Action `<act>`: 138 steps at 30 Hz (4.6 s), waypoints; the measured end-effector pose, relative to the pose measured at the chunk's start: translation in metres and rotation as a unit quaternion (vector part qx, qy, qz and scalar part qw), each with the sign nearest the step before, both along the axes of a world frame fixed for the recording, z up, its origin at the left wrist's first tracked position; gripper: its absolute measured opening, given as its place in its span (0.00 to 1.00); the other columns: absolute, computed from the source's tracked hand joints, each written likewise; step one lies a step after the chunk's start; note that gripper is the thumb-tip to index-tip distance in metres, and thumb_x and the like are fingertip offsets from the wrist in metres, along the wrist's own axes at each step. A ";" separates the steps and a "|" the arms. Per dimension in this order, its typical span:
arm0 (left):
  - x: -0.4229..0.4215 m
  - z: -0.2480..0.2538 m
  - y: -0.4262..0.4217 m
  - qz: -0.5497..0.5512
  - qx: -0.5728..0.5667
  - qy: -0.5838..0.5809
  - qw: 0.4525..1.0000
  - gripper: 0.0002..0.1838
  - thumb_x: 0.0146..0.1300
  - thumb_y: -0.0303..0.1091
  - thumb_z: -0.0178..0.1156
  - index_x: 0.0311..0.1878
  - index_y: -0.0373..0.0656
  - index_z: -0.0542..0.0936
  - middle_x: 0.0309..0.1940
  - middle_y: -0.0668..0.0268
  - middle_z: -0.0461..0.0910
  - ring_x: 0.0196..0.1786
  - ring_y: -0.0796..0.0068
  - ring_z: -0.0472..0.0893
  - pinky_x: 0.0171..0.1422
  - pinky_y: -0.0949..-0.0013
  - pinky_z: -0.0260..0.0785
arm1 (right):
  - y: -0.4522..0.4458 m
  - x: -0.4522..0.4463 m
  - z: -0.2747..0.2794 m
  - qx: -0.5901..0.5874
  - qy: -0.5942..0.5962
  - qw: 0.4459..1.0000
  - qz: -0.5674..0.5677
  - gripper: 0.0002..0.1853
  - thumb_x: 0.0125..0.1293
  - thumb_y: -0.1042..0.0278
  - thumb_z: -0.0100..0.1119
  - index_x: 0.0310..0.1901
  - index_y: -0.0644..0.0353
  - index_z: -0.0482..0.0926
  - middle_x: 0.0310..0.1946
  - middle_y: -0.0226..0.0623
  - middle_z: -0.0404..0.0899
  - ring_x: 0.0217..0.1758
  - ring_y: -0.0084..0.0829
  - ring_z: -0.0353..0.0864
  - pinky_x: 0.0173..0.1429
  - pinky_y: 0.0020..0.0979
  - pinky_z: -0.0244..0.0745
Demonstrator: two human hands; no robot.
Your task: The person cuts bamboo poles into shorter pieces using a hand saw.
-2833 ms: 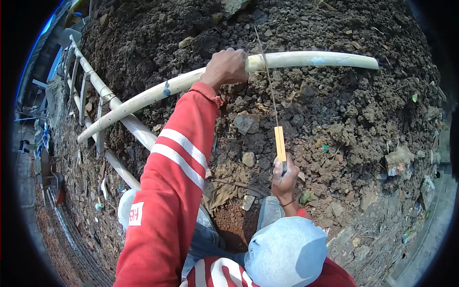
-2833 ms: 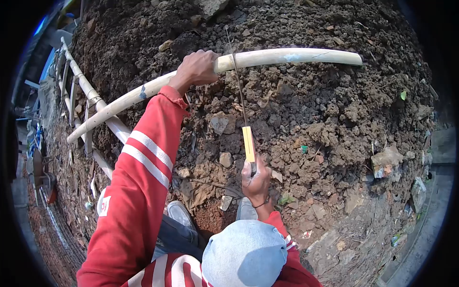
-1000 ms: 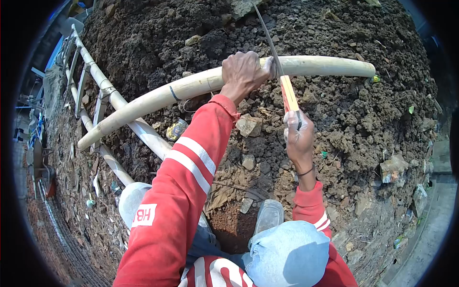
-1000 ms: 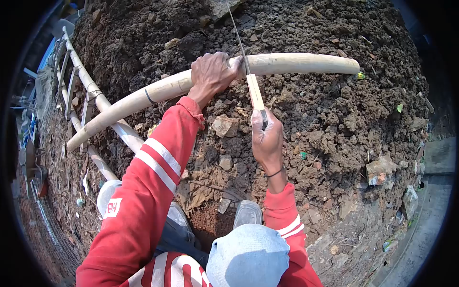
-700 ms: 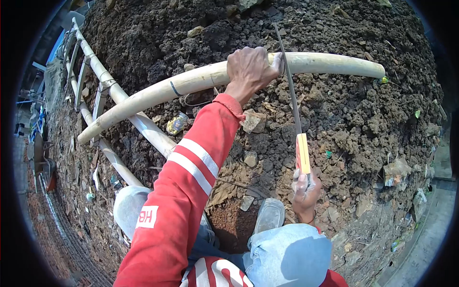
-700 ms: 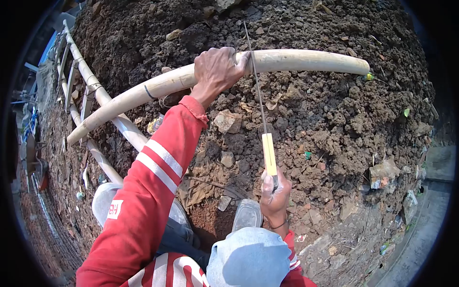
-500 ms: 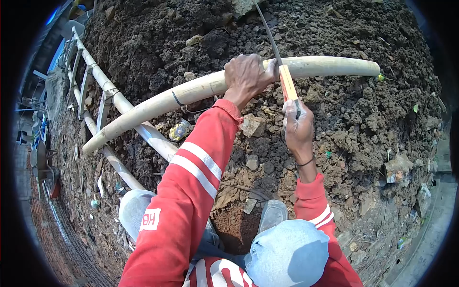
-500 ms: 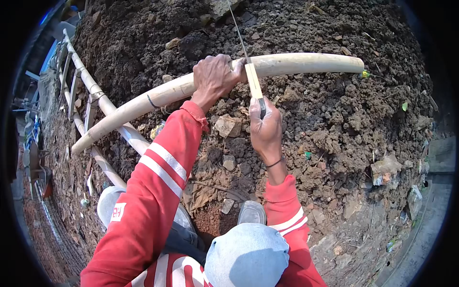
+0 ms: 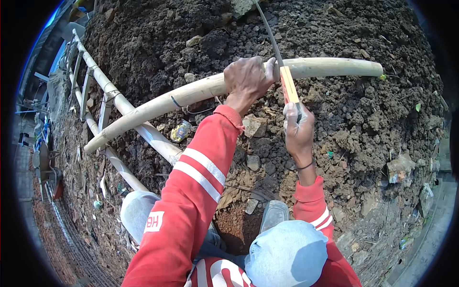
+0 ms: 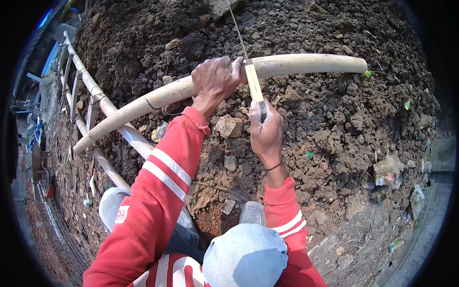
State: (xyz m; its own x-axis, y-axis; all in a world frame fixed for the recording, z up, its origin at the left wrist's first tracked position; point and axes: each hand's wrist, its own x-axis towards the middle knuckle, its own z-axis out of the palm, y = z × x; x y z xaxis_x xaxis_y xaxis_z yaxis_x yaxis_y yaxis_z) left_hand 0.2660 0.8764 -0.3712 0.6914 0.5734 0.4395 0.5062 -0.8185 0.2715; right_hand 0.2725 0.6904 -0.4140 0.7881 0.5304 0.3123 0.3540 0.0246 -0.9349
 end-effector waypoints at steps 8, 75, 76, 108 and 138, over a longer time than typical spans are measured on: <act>-0.001 -0.022 -0.009 0.032 -0.021 -0.052 0.998 0.30 0.77 0.55 0.49 0.25 0.47 0.88 0.20 0.55 0.83 0.25 0.53 0.85 0.34 0.52 0.74 | -0.136 -0.105 -0.019 -0.089 0.098 0.991 -0.018 0.25 0.78 0.46 0.52 0.42 0.67 0.80 0.22 0.32 0.74 0.24 0.22 0.71 0.31 0.31 0.68; 0.018 -0.007 0.001 0.074 -0.023 -0.056 0.995 0.32 0.77 0.52 0.49 0.23 0.43 0.88 0.18 0.55 0.82 0.22 0.53 0.83 0.31 0.52 0.72 | -0.106 -0.078 -0.013 -0.088 0.103 0.991 -0.014 0.25 0.78 0.46 0.52 0.42 0.66 0.79 0.21 0.26 0.68 0.24 0.18 0.69 0.29 0.29 0.63; 0.018 -0.008 0.001 0.080 -0.024 -0.062 0.995 0.31 0.77 0.51 0.49 0.23 0.44 0.88 0.18 0.56 0.83 0.22 0.53 0.83 0.32 0.54 0.72 | -0.141 -0.104 -0.025 -0.090 0.128 0.987 -0.027 0.29 0.77 0.42 0.50 0.44 0.68 0.80 0.22 0.28 0.72 0.25 0.20 0.72 0.30 0.29 0.65; 0.017 -0.002 0.002 0.077 -0.037 0.017 0.996 0.32 0.78 0.54 0.46 0.28 0.43 0.89 0.23 0.51 0.85 0.26 0.51 0.86 0.33 0.50 0.76 | -0.149 -0.117 -0.033 -0.074 0.141 0.987 -0.014 0.25 0.77 0.48 0.53 0.46 0.68 0.81 0.22 0.29 0.73 0.24 0.18 0.70 0.30 0.28 0.65; 0.009 -0.007 -0.009 0.052 -0.038 -0.012 0.998 0.32 0.78 0.51 0.46 0.26 0.42 0.89 0.20 0.51 0.83 0.24 0.51 0.86 0.33 0.52 0.76 | -0.106 -0.087 -0.010 -0.071 0.181 0.981 -0.009 0.27 0.79 0.46 0.51 0.47 0.70 0.81 0.24 0.28 0.72 0.26 0.17 0.70 0.31 0.26 0.64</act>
State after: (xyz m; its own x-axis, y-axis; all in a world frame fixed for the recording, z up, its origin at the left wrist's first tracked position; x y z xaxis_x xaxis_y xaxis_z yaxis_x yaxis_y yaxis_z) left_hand 0.2749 0.8676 -0.3782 0.6164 0.6742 0.4069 0.5804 -0.7382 0.3438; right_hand 0.1854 0.5847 -0.4238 0.8434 0.5334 -0.0648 -0.0019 -0.1175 -0.9931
